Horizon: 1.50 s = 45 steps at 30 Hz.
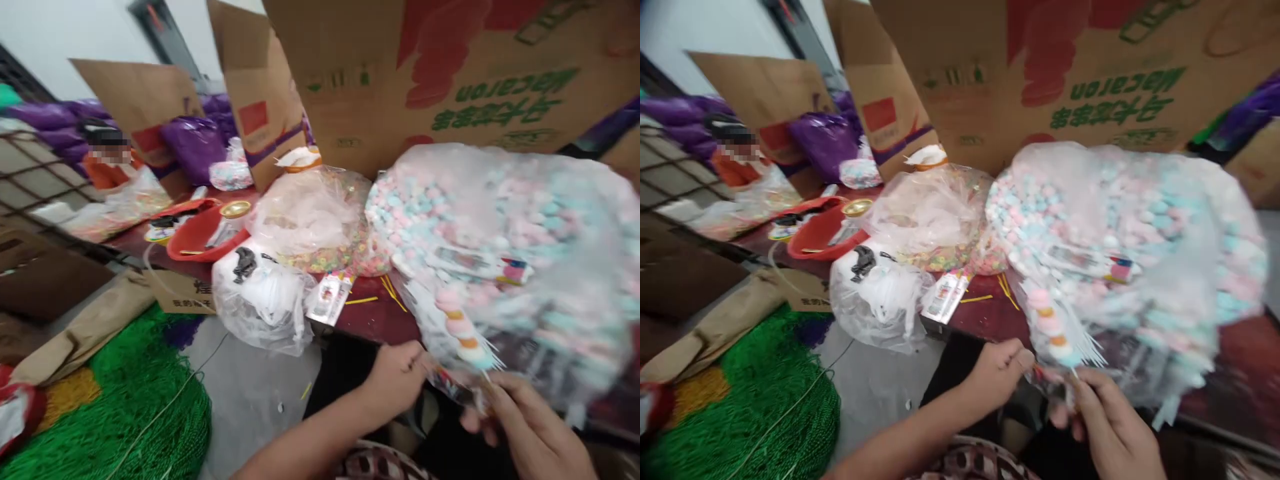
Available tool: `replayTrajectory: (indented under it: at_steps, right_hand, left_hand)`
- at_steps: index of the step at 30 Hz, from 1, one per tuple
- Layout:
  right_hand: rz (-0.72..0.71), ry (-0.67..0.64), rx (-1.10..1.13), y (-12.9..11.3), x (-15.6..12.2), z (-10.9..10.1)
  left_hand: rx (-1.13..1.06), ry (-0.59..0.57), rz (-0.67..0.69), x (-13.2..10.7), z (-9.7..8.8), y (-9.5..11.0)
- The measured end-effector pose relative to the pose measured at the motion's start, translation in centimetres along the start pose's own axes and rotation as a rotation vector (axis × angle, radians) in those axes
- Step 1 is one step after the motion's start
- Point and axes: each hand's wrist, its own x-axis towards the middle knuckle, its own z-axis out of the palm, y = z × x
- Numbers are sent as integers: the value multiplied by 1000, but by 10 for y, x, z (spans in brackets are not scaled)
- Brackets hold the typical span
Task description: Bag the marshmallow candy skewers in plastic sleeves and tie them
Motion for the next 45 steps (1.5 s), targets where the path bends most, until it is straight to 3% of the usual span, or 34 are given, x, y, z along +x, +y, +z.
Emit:
replayTrajectory:
  at_steps: [3,5,8,14,20,23,28,34,40,45]
  right_hand:
    - [118,121,91,-18,1,3]
    - [143,144,154,-18,1,-4]
    - [94,187,197,-14,-4,-24]
    - [19,221,-3,-13,-15,-58]
    - [49,175,-30,-13,-21,-65]
    - [49,260,72,-18,-19,-61]
    - [67,418,311,-27,-2,-34]
    - [104,396,469,-20,14,-4]
    - [80,351,364,-22,14,10]
    - [30,423,291,-15,13,14]
  left_hand:
    - [-131,-18,-87,9,-1,-5]
    - [-470,68,-204,16,-4,-5]
    - [-760,12,-296,21,-12,1]
    - [-901,-80,-317,19,-15,8]
    - [-832,-65,-312,20,-11,5]
    - [-707,-48,-291,20,-9,4]
    - [-534,-53,-211,16,-1,3]
    - [-279,-41,-92,11,-4,-3]
    - [-54,49,-34,11,-5,-2]
    - [56,96,26,10,-7,6]
